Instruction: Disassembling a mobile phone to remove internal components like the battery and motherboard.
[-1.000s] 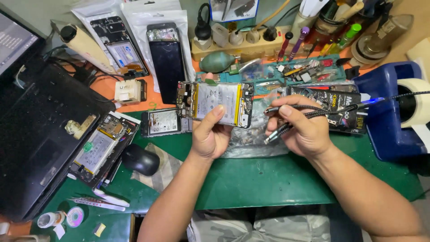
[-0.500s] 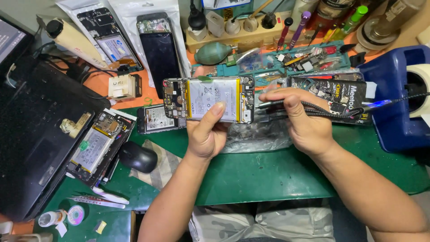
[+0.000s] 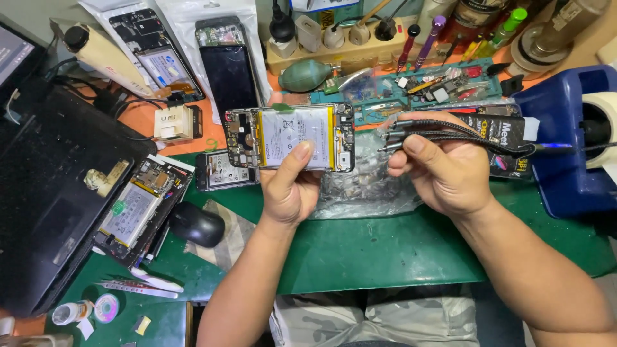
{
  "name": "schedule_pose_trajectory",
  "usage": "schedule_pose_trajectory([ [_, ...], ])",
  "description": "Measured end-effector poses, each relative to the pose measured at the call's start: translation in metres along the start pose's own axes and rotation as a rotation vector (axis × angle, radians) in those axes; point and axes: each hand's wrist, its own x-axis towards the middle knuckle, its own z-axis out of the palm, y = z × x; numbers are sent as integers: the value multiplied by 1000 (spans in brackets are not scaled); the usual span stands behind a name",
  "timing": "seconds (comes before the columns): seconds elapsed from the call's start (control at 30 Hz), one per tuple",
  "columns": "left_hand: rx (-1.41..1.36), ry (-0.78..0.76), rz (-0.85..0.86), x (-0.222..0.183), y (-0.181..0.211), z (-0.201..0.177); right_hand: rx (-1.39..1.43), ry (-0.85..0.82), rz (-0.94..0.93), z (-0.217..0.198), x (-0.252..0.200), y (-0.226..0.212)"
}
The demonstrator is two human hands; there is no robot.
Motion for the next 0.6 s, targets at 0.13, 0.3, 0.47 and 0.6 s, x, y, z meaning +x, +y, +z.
schedule_pose_trajectory([
  [0.13,21,-18,16,-1,-2,5,20,-13,17,-23,2,12],
  [0.3,85,-12,48,-3,-5,8,-33,79,-2,-19,0,14],
  [0.47,220,-24,91,-10,-13,9,-52,179,-27,2,-1,12],
  [0.6,254,-34,106,-11,-14,9,-71,226,-60,6,-1,12],
])
